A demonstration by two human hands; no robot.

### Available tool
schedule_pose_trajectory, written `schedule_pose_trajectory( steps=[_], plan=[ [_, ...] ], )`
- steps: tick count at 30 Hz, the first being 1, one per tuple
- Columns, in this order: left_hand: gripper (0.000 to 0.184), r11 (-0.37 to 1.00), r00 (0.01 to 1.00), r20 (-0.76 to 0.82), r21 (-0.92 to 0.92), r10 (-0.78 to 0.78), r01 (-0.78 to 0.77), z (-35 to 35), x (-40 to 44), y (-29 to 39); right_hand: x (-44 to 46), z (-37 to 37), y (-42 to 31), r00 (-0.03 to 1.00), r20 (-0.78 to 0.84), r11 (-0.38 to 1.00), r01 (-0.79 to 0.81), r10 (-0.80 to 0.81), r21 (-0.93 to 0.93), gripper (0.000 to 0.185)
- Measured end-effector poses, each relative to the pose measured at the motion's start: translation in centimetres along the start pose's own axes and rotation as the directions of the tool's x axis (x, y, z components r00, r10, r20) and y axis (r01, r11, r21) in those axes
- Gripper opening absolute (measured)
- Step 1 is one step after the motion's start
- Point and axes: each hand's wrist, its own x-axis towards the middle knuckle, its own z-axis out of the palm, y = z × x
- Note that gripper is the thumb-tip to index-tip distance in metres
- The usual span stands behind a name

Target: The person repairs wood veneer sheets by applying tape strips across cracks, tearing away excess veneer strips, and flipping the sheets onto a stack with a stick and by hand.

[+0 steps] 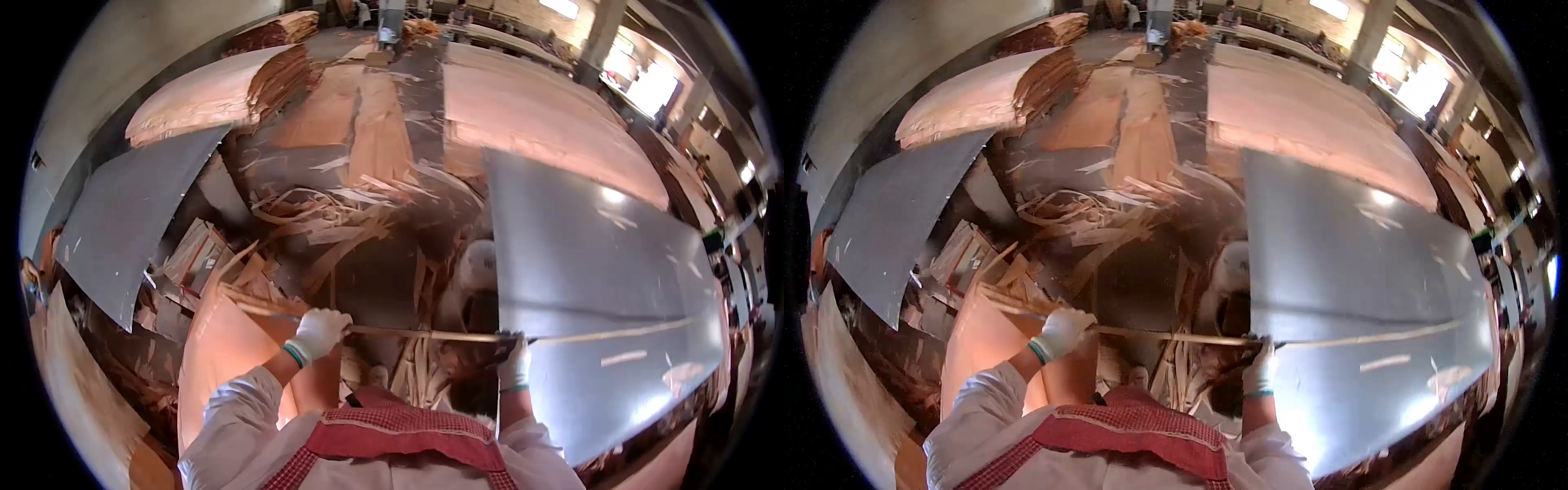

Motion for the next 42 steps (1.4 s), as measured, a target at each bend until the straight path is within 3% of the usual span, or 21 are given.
schedule_pose_trajectory(
  steps=[2,7,13,15,17,19,21,22,24,25,26,27,28,29,30,31,33,35,36,41,42],
  plan=[
    [0.017,0.996,1.000,-0.018,0.084,-0.013,0.014,-1.1,5.1,-5.2,2.0,3.5,1.6,1.000,0.018,0.990,-0.021,0.024,-0.139,0.036],
    [0.015,0.999,0.981,-0.194,-0.018,0.025,-0.029,-2.5,18.5,-12.3,3.9,15.1,-2.1,0.958,-0.016,0.958,-0.285,0.285,0.011,0.029],
    [0.020,0.992,0.871,-0.491,-0.093,0.026,-0.082,-3.4,38.1,-20.3,22.2,26.2,-3.3,0.986,-0.107,0.991,0.131,-0.127,0.039,0.018],
    [0.022,0.956,0.946,-0.190,-0.183,-0.263,0.229,-2.8,43.8,-28.3,31.4,33.6,-4.0,0.982,-0.124,0.981,0.159,-0.145,0.114,0.019],
    [0.025,0.982,0.941,-0.283,-0.072,-0.187,0.174,-2.4,46.1,-35.5,37.4,40.4,-5.5,0.979,-0.138,0.974,0.173,-0.153,0.145,0.020],
    [0.037,0.964,0.942,-0.206,-0.087,-0.263,0.250,-4.7,46.7,-37.8,42.1,45.8,-6.5,0.974,-0.037,0.973,0.220,-0.223,-0.068,0.021],
    [0.034,0.937,0.938,0.112,-0.091,-0.327,0.338,-4.6,49.7,-40.0,45.2,52.3,-7.5,0.987,-0.010,0.986,0.160,-0.161,-0.038,0.023],
    [0.030,0.952,0.956,0.129,-0.126,-0.264,0.280,-4.9,51.3,-39.4,52.1,51.8,-5.5,0.971,-0.091,0.968,0.208,-0.222,-0.144,0.029],
    [0.024,0.970,0.981,0.143,-0.186,-0.133,0.158,-5.8,55.6,-39.5,53.8,57.9,-6.3,0.956,-0.030,0.932,0.277,-0.292,-0.232,0.036],
    [0.023,0.932,0.999,0.024,-0.361,-0.022,0.029,-4.1,58.3,-40.7,58.9,58.0,-5.3,0.973,0.106,0.961,0.220,-0.204,-0.166,0.045],
    [0.025,0.937,0.992,0.109,-0.336,-0.062,0.095,-5.5,61.7,-40.6,61.3,58.8,-4.5,0.822,0.286,0.557,0.550,-0.493,-0.622,0.044],
    [0.028,0.939,0.975,0.198,-0.302,-0.105,0.163,-6.9,65.1,-40.0,63.5,59.7,-3.3,0.733,0.434,0.265,0.625,-0.525,-0.735,0.044],
    [0.029,0.941,0.988,0.139,-0.322,-0.065,0.108,-6.5,68.2,-41.0,65.7,60.7,-2.0,0.621,0.568,-0.056,0.647,-0.541,-0.760,0.043],
    [0.031,0.940,0.997,0.074,-0.338,-0.023,0.047,-6.2,71.9,-42.4,66.8,64.0,-1.7,0.848,0.362,0.567,0.528,-0.387,-0.632,0.045],
    [0.031,0.954,0.994,0.089,-0.289,-0.062,0.085,-6.4,75.4,-43.5,67.8,67.5,-1.5,0.976,0.113,0.952,0.209,-0.187,-0.223,0.046],
    [0.032,0.952,0.989,0.126,-0.286,-0.070,0.104,-6.4,78.4,-45.3,69.8,69.2,-0.1,0.998,-0.024,0.986,0.059,-0.063,-0.157,0.049],
    [0.033,0.947,0.975,0.202,-0.282,-0.098,0.153,-6.8,84.4,-48.7,75.9,70.6,3.9,0.997,-0.082,0.975,-0.012,-0.006,-0.221,0.050],
    [0.031,0.950,0.961,0.260,-0.266,-0.091,0.162,-8.2,89.1,-52.2,78.6,74.1,5.1,0.993,-0.117,0.975,-0.042,0.017,-0.216,0.042],
    [0.030,0.941,0.968,0.238,-0.305,-0.074,0.147,-8.7,91.0,-54.3,77.1,79.2,3.1,0.987,-0.158,0.987,-0.049,0.025,-0.152,0.018],
    [0.030,0.830,0.913,0.372,-0.446,-0.171,0.336,-15.6,102.5,-57.5,92.6,83.7,9.2,0.978,-0.195,0.989,-0.097,0.073,-0.116,0.012],
    [0.029,0.863,0.949,0.287,-0.438,-0.131,0.251,-16.3,105.4,-58.0,96.3,84.7,10.3,0.977,-0.201,0.988,-0.101,0.076,-0.115,0.011]
  ],
)
